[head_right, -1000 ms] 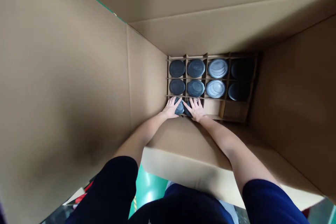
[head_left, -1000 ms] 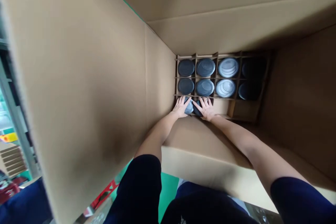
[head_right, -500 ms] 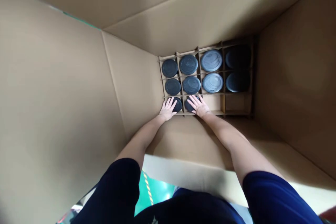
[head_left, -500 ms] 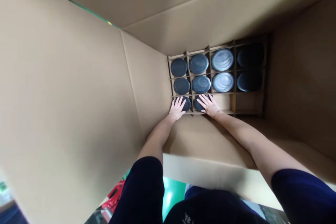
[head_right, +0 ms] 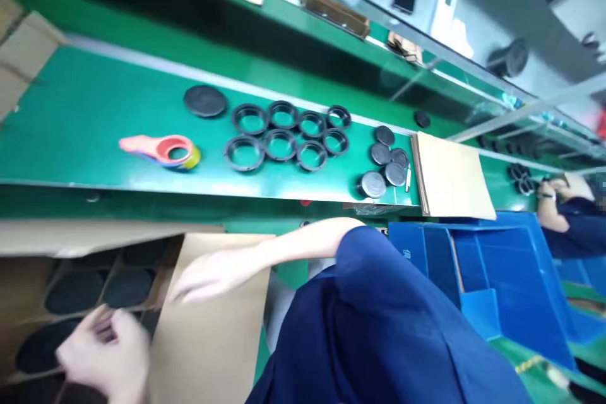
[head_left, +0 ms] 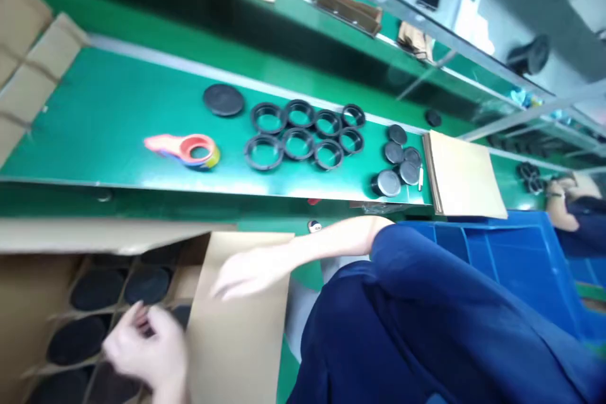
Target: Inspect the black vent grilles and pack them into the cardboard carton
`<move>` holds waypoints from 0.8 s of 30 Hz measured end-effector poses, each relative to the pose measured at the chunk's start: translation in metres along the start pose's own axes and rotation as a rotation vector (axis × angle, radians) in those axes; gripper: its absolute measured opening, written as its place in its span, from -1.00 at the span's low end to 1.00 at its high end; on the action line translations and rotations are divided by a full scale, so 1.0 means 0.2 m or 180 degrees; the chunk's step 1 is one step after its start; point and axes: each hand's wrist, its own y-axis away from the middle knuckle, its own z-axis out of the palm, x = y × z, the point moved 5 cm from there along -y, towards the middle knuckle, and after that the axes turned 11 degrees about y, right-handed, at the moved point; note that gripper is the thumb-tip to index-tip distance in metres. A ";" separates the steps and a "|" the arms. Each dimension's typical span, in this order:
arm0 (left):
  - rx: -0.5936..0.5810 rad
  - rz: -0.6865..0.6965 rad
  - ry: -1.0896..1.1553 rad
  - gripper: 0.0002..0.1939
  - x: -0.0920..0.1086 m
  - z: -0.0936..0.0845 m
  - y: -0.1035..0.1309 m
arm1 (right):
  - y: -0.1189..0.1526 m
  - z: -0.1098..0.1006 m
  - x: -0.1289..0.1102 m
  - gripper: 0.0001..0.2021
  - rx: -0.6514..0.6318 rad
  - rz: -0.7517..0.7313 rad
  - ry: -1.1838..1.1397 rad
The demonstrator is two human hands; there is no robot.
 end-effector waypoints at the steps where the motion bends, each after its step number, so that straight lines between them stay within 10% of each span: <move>1: 0.0230 0.0280 0.0120 -0.65 0.18 0.13 0.04 | 0.31 -0.12 0.16 -0.70 0.0242 0.0697 0.0004; 5: -0.1203 0.1414 0.0706 -0.66 1.01 0.97 0.38 | 1.77 -0.36 0.62 -0.47 0.0497 0.3967 0.0607; 9: -0.3035 0.2345 0.0016 -0.28 1.74 1.85 0.82 | 2.75 -0.37 0.76 -0.05 0.0623 0.5072 0.0624; 13: -0.3845 0.2705 -0.1243 0.07 2.10 2.20 1.14 | 2.95 -0.38 0.62 -0.06 0.0924 0.4911 0.0325; 19: -0.3163 0.2971 -0.1529 -0.14 2.18 2.51 1.07 | 3.08 -0.37 0.94 0.13 0.1155 0.5219 0.0193; 24: -0.3340 0.3129 -0.1231 -0.14 2.16 2.46 1.11 | 3.11 -0.26 1.04 0.14 0.1413 0.5596 0.0048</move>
